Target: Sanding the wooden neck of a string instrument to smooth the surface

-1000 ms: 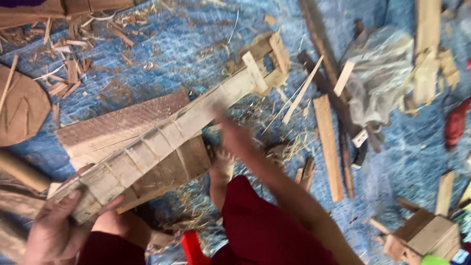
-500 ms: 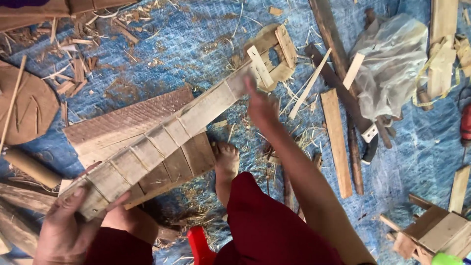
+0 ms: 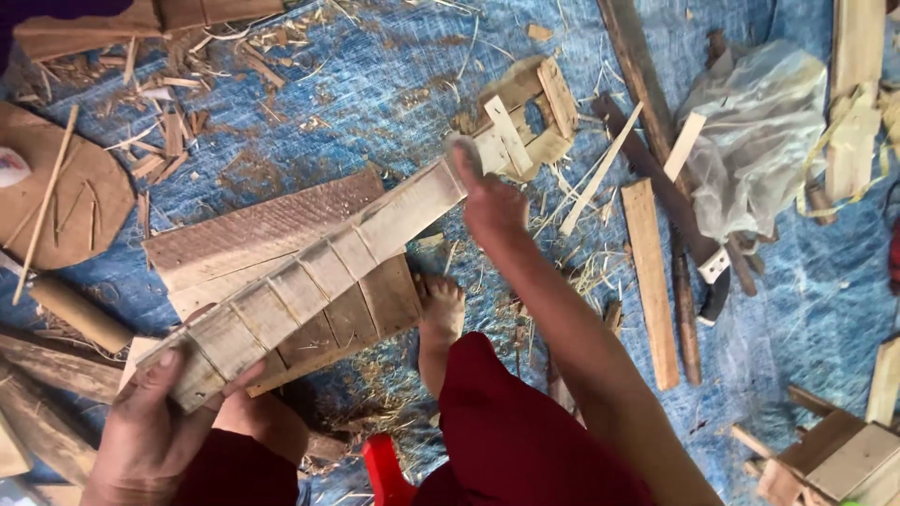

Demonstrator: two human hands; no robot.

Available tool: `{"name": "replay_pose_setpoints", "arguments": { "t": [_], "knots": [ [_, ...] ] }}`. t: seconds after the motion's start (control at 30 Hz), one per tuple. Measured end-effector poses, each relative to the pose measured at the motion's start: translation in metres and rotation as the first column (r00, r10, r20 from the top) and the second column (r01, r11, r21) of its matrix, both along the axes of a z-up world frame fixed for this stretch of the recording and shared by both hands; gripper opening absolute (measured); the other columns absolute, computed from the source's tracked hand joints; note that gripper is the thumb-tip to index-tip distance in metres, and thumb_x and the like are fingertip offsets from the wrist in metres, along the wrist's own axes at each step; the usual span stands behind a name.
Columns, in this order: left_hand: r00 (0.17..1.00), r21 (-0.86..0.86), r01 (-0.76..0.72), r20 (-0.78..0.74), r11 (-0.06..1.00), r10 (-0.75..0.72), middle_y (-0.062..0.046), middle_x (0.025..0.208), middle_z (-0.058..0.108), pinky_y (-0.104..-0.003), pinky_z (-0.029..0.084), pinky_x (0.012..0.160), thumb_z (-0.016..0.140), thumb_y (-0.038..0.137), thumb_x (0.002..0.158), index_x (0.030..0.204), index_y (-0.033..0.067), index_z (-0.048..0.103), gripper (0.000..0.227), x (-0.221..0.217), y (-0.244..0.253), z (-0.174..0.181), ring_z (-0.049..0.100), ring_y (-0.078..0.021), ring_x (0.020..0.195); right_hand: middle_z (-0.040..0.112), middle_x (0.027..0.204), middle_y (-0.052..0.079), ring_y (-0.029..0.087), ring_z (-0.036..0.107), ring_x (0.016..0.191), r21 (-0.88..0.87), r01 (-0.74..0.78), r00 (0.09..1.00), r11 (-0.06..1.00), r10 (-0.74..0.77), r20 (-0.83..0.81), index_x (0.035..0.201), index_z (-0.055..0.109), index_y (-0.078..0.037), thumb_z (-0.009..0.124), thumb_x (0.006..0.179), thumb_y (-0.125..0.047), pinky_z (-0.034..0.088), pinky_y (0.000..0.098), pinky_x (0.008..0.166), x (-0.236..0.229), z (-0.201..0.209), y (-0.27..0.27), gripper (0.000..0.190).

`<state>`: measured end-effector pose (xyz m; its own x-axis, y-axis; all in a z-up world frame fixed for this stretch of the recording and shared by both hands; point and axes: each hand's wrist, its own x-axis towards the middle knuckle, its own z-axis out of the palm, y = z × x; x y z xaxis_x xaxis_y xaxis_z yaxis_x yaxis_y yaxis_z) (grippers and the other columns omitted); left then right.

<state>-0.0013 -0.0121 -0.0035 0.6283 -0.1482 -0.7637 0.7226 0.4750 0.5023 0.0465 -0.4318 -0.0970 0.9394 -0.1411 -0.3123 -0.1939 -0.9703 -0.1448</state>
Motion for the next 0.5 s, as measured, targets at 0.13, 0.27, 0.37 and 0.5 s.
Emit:
{"name": "replay_pose_setpoints", "arguments": {
  "t": [0.13, 0.27, 0.37, 0.5],
  "knots": [
    [0.998, 0.019, 0.014, -0.057, 1.0, -0.013, -0.018, 0.146, 0.056, -0.067, 0.049, 0.096, 0.05, 0.025, 0.092, 0.137, -0.0033, 0.049, 0.054, 0.004, 0.0, 0.0, 0.056, -0.0411, 0.131, 0.059, 0.07, 0.003, 0.014, 0.046, 0.053, -0.072, -0.176, 0.984, 0.982, 0.177, 0.007, 0.077, 0.062, -0.011, 0.062, 0.085, 0.0, 0.039, 0.0276, 0.044, -0.045, -0.013, 0.074, 0.014],
    [0.98, 0.138, 0.163, -0.136, 0.977, -0.145, -0.02, 0.154, 0.046, -0.056, 0.037, 0.104, 0.028, 0.028, 0.096, 0.154, -0.0044, 0.036, 0.067, 0.02, -0.026, 0.037, 0.044, -0.0355, 0.134, 0.064, 0.081, 0.007, 0.012, 0.053, 0.048, 0.19, -0.485, 0.871, 0.853, 0.452, 0.193, 0.16, 0.013, -0.04, 0.06, 0.111, -0.008, 0.046, 0.0231, 0.032, -0.038, 0.061, 0.101, 0.075],
    [0.948, 0.35, 0.178, -0.311, 0.92, -0.065, -0.019, 0.145, 0.057, -0.025, 0.041, 0.114, 0.033, 0.017, 0.11, 0.154, 0.0044, 0.04, 0.046, 0.017, -0.046, 0.086, 0.058, -0.0324, 0.121, 0.052, 0.051, -0.003, 0.012, 0.049, 0.04, 0.096, -0.057, 0.995, 0.994, 0.048, 0.092, 0.06, 0.052, -0.017, 0.069, 0.083, -0.007, 0.036, 0.026, 0.035, -0.03, -0.063, 0.003, 0.03],
    [0.983, 0.306, 0.094, -0.178, 0.947, -0.041, -0.015, 0.154, 0.051, -0.045, 0.046, 0.112, 0.035, 0.013, 0.107, 0.15, -0.0041, 0.038, 0.046, 0.007, -0.033, 0.052, 0.056, -0.0487, 0.121, 0.036, 0.062, -0.004, 0.008, 0.036, 0.044, -0.128, 0.155, 0.949, 0.98, -0.183, -0.255, 0.163, 0.013, -0.043, 0.036, 0.113, -0.014, 0.033, 0.023, 0.035, 0.017, 0.009, -0.04, 0.062]
  ]
}}
